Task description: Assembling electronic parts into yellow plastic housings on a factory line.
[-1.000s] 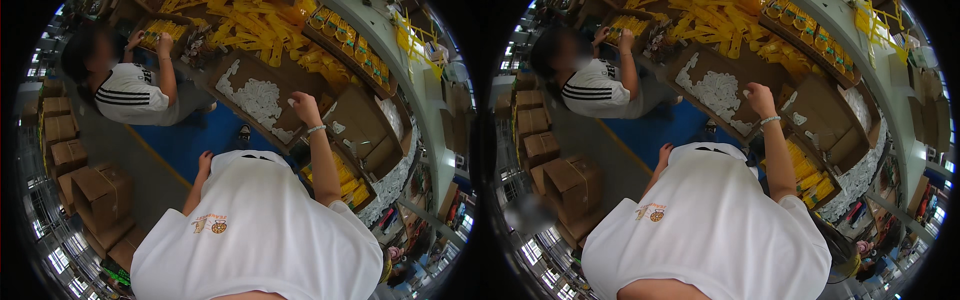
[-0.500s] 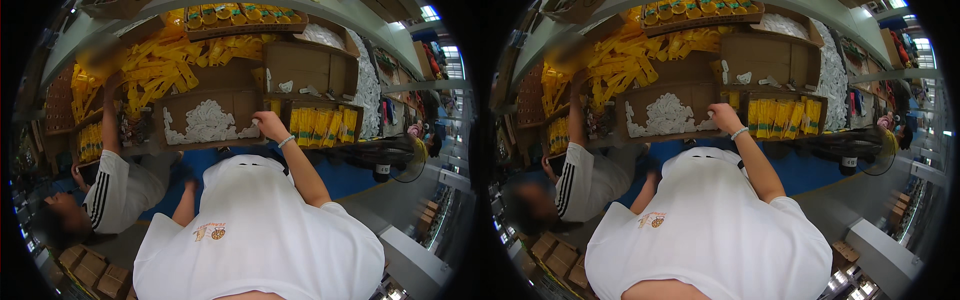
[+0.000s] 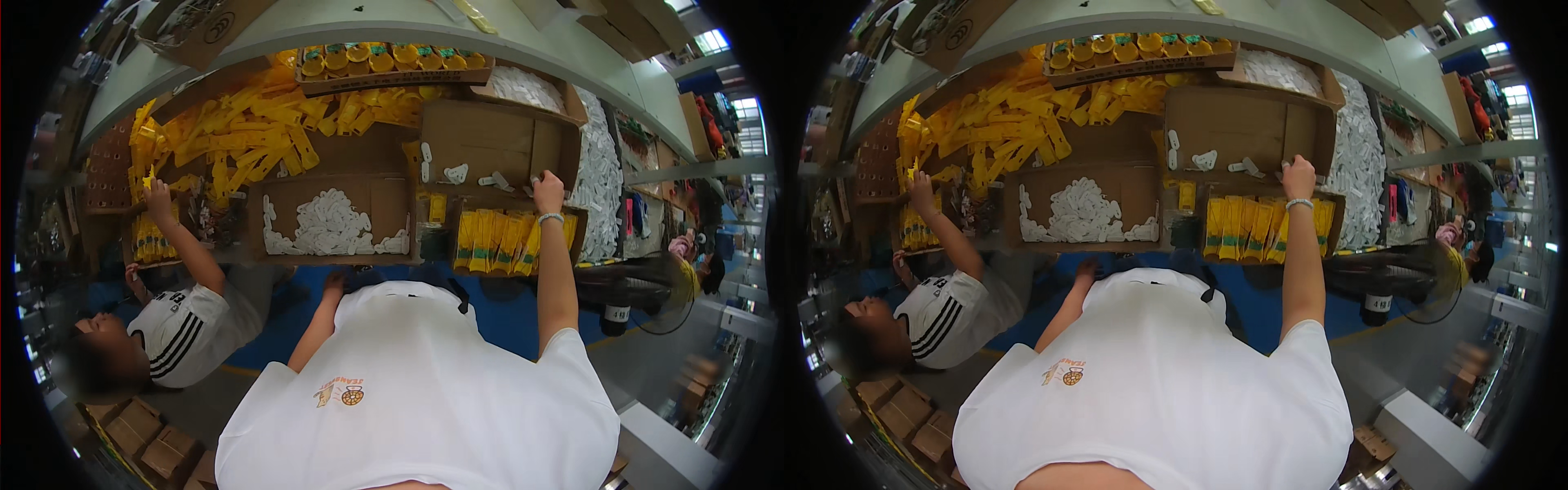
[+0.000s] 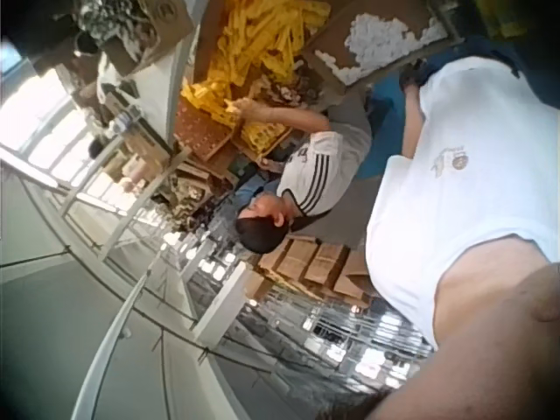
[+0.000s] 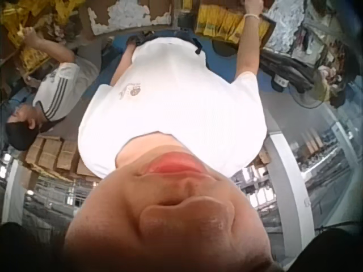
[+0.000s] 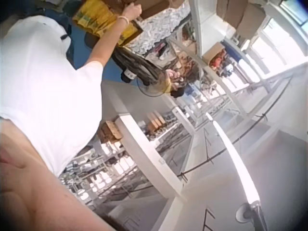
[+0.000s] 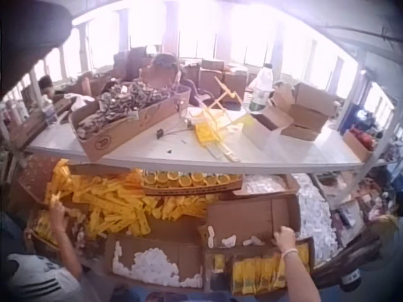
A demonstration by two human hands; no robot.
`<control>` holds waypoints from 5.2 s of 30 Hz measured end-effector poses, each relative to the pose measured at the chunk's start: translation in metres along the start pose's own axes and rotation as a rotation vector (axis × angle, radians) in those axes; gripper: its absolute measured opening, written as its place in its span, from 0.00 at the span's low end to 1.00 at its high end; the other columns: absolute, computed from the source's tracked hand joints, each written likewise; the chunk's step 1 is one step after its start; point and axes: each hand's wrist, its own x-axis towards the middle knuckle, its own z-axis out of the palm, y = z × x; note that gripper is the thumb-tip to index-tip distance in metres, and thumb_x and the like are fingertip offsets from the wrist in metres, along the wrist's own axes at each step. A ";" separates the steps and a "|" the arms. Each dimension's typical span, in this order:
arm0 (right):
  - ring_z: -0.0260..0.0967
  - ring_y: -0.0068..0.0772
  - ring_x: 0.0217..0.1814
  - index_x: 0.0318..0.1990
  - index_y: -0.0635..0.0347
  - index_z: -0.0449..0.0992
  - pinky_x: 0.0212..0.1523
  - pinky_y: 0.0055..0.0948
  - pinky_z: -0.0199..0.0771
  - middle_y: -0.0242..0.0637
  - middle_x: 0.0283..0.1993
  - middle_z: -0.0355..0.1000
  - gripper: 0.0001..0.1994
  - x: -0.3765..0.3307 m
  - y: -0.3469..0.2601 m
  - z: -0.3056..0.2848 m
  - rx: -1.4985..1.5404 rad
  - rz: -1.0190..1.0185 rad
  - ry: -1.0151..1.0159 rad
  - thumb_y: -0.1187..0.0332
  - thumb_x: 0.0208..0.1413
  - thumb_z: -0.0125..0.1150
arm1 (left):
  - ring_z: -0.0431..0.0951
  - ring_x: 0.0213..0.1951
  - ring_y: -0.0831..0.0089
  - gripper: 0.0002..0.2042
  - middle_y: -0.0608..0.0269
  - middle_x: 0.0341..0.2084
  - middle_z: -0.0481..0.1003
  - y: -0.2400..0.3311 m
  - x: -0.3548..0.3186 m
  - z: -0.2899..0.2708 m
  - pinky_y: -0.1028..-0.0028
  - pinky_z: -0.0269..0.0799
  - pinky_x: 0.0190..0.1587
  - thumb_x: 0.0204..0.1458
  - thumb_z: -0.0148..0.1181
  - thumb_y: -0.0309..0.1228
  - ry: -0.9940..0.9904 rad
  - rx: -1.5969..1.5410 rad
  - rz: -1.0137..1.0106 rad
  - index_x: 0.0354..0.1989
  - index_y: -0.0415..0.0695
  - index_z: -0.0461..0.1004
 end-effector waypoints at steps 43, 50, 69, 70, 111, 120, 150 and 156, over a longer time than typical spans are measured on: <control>0.75 0.29 0.39 0.40 0.69 0.76 0.44 0.25 0.75 0.39 0.37 0.76 0.08 -0.161 -0.116 0.001 1.515 0.026 -1.082 0.79 0.52 0.60 | 0.76 0.35 0.77 0.10 0.61 0.37 0.75 0.284 -0.200 0.134 0.79 0.73 0.36 0.55 0.56 0.24 0.129 -0.225 0.566 0.44 0.36 0.77; 0.75 0.35 0.41 0.39 0.71 0.75 0.48 0.32 0.77 0.42 0.39 0.75 0.07 -0.182 -0.103 -0.013 1.511 0.153 -0.852 0.81 0.52 0.57 | 0.80 0.37 0.63 0.13 0.52 0.34 0.79 0.313 -0.092 0.036 0.70 0.74 0.41 0.50 0.58 0.32 0.450 0.094 0.677 0.40 0.38 0.78; 0.73 0.26 0.38 0.42 0.71 0.75 0.44 0.22 0.73 0.39 0.38 0.76 0.09 -0.311 -0.151 -0.054 1.463 0.471 -0.175 0.77 0.54 0.60 | 0.67 0.55 0.51 0.26 0.41 0.54 0.61 0.388 0.119 0.004 0.58 0.68 0.53 0.57 0.48 0.38 0.848 -0.286 0.018 0.60 0.37 0.53; 0.74 0.31 0.41 0.43 0.71 0.75 0.47 0.30 0.78 0.41 0.40 0.75 0.09 -0.315 -0.149 -0.052 1.462 0.449 -0.184 0.78 0.54 0.59 | 0.68 0.53 0.53 0.26 0.42 0.53 0.62 0.390 0.103 0.001 0.59 0.69 0.51 0.55 0.52 0.36 0.707 -0.105 0.080 0.58 0.37 0.54; 0.73 0.23 0.35 0.38 0.71 0.76 0.37 0.20 0.75 0.37 0.35 0.76 0.07 -0.155 -0.133 -0.168 1.522 -0.525 -0.646 0.83 0.50 0.59 | 0.74 0.43 0.80 0.15 0.61 0.42 0.75 0.373 -0.299 0.186 0.79 0.68 0.46 0.62 0.44 0.30 0.086 -0.608 1.059 0.52 0.34 0.69; 0.73 0.21 0.36 0.37 0.70 0.75 0.37 0.18 0.74 0.36 0.35 0.75 0.07 -0.163 -0.104 -0.180 1.492 -0.501 -0.625 0.80 0.49 0.63 | 0.75 0.47 0.74 0.20 0.53 0.47 0.74 0.364 -0.323 0.220 0.74 0.69 0.51 0.57 0.40 0.24 0.196 -0.574 1.188 0.58 0.32 0.65; 0.74 0.24 0.39 0.53 0.75 0.71 0.36 0.19 0.76 0.46 0.43 0.77 0.21 -0.158 -0.044 -0.211 1.732 -0.545 -0.860 0.82 0.48 0.61 | 0.75 0.48 0.73 0.21 0.51 0.49 0.74 0.363 -0.368 0.267 0.74 0.72 0.50 0.54 0.41 0.22 -0.130 -0.842 1.101 0.57 0.30 0.66; 0.75 0.25 0.37 0.52 0.75 0.71 0.37 0.20 0.77 0.47 0.42 0.77 0.19 -0.160 -0.030 -0.222 1.649 -0.574 -0.671 0.81 0.50 0.61 | 0.75 0.48 0.74 0.21 0.52 0.48 0.74 0.369 -0.367 0.279 0.75 0.71 0.50 0.55 0.40 0.22 -0.100 -0.709 1.205 0.56 0.30 0.66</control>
